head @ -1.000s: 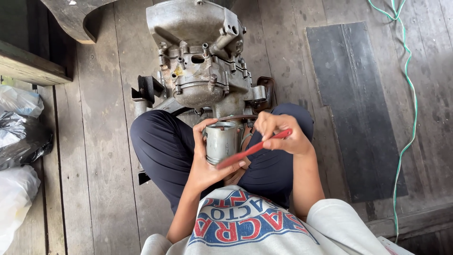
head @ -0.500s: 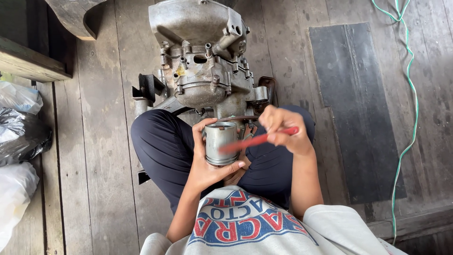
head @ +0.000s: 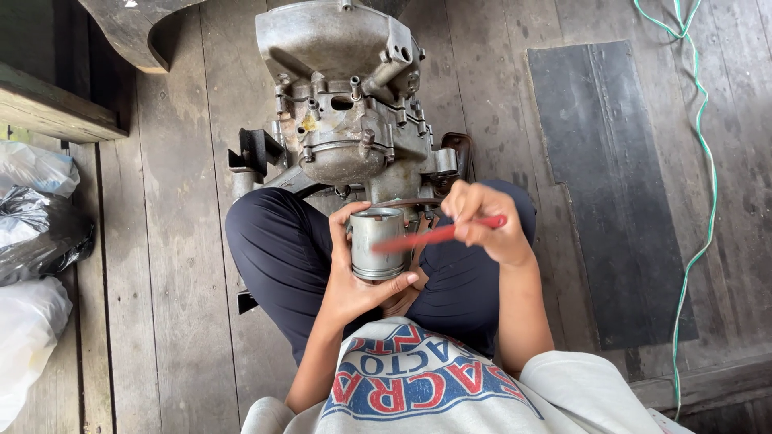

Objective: Cleaning an engine piston by scrubbing it with a brush.

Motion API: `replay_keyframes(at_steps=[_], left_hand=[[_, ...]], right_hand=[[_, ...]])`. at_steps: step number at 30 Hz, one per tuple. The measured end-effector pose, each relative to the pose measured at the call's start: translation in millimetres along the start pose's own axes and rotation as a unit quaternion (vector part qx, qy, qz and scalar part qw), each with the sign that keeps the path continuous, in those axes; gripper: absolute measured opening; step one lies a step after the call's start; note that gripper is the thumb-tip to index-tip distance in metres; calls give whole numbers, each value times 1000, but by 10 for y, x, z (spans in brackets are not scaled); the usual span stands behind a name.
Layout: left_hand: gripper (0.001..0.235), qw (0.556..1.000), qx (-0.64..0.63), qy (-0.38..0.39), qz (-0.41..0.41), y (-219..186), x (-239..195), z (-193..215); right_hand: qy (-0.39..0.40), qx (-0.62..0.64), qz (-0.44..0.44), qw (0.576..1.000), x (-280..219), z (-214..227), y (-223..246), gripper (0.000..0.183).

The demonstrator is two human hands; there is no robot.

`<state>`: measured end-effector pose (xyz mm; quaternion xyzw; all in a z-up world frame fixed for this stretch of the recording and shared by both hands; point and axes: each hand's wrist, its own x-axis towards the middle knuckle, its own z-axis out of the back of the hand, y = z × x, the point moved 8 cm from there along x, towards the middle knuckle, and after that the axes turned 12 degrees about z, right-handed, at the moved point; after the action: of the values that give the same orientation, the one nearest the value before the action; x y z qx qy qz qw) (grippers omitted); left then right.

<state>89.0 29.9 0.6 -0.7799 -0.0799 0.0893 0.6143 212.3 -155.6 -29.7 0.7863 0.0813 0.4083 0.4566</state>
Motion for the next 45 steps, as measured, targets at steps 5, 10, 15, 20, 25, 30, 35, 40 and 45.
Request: replay_keyframes(at_steps=[5, 10, 15, 20, 25, 30, 35, 40, 45], left_hand=[[99, 1000, 6, -13, -10, -38, -36, -23], [95, 1000, -8, 10, -10, -149, -101, -143], [94, 1000, -6, 10, -19, -201, -184, -243], [91, 999, 5, -11, -40, -314, -300, -382], [87, 999, 20, -2, -43, -351, -411, -552], [86, 999, 36, 27, -23, -401, -456, -610], [86, 998, 52, 11, -36, -416, -526, -638], [87, 997, 58, -6, -40, -399, -574, -587], [85, 998, 61, -10, -27, -355, -581, -541]], right_hand=[[13, -2, -18, 1000, 91, -68, 75, 18], [69, 49, -57, 995, -11, -176, 79, 17], [87, 76, -45, 992, 1, -184, 135, 19], [108, 88, -35, 990, -63, -162, 174, 23], [117, 98, -21, 988, -143, -115, 242, 26], [109, 122, -23, 986, -178, -112, 292, 29], [124, 144, -7, 982, -116, -156, 222, 30], [133, 169, -8, 977, -75, -275, 167, 32], [132, 181, 3, 975, -53, -328, 140, 31]])
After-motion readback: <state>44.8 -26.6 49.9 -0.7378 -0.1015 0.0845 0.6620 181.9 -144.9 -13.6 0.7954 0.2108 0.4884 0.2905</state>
